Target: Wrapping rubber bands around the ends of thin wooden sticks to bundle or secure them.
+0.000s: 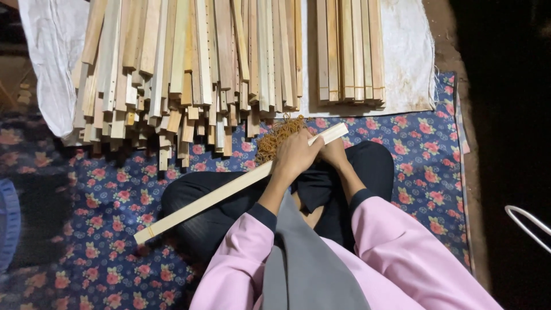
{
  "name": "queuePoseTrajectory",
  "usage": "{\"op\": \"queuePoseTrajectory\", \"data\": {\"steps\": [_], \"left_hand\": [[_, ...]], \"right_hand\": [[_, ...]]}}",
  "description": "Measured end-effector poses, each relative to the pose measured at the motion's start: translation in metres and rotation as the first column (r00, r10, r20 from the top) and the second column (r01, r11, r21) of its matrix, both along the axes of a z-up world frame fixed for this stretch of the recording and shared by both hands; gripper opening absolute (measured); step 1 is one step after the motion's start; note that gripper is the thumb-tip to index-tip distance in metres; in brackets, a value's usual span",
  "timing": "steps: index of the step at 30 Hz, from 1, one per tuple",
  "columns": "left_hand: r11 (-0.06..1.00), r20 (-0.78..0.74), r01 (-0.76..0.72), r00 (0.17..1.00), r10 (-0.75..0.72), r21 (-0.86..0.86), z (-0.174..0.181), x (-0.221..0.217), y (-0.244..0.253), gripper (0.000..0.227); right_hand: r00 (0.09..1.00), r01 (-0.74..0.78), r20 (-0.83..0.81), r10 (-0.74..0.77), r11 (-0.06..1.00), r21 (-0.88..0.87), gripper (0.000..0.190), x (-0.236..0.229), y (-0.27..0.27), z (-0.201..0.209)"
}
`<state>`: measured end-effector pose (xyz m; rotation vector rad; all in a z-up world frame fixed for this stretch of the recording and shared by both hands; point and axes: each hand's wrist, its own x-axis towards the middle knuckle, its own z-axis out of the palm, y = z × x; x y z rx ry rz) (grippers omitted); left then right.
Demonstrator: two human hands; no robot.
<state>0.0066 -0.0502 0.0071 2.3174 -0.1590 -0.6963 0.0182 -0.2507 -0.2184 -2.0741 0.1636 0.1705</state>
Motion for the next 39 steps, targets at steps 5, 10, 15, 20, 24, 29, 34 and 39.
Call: {"op": "queuePoseTrajectory", "data": {"steps": [5, 10, 15, 20, 24, 29, 34, 39], "left_hand": [[1.0, -0.01, 0.002, 1.0, -0.002, 0.001, 0.006, -0.002, -0.005, 0.06], [1.0, -0.007, 0.012, 1.0, -0.012, 0.019, 0.023, -0.013, -0.002, 0.058], [1.0, 0.022, 0.001, 1.0, 0.0, -0.026, 0.046, -0.023, 0.002, 0.052], [1.0, 0.049, 0.014, 0.999, -0.012, -0.026, 0.048, -0.029, 0.004, 0.053], [0.998, 0.027, 0.026, 0.999, -0.025, -0.056, 0.037, -0.031, 0.002, 0.051], [0.994, 0.026, -0.008, 1.0, 0.011, -0.107, 0.033, -0.027, 0.009, 0.045], [0.988, 0.041, -0.068, 0.996, 0.075, -0.14, 0.042, -0.02, 0.014, 0.041], [0.977, 0.055, -0.13, 0.988, 0.142, -0.17, 0.044, -0.021, 0.015, 0.041]], "right_hand": [[0.99, 0.029, 0.127, -0.058, 0.976, 0.215, 0.045, -0.002, -0.003, 0.022], [0.949, 0.308, -0.191, -0.25, 0.618, 0.723, 0.026, -0.013, 0.003, 0.064], [0.952, 0.259, -0.117, -0.284, 0.537, 0.803, 0.059, -0.04, -0.019, 0.113], [0.966, 0.158, 0.044, -0.254, 0.718, 0.677, 0.058, -0.049, -0.054, 0.146], [0.996, -0.038, 0.085, -0.014, 0.813, 0.581, 0.07, -0.041, -0.035, 0.19], [0.998, -0.041, 0.055, 0.011, 0.809, 0.586, 0.058, -0.051, -0.023, 0.147], [0.968, -0.054, 0.238, -0.073, 0.871, 0.488, 0.026, -0.113, 0.025, 0.185], [0.963, 0.162, -0.18, -0.202, -0.104, 0.981, 0.022, -0.155, 0.019, 0.134]]}}
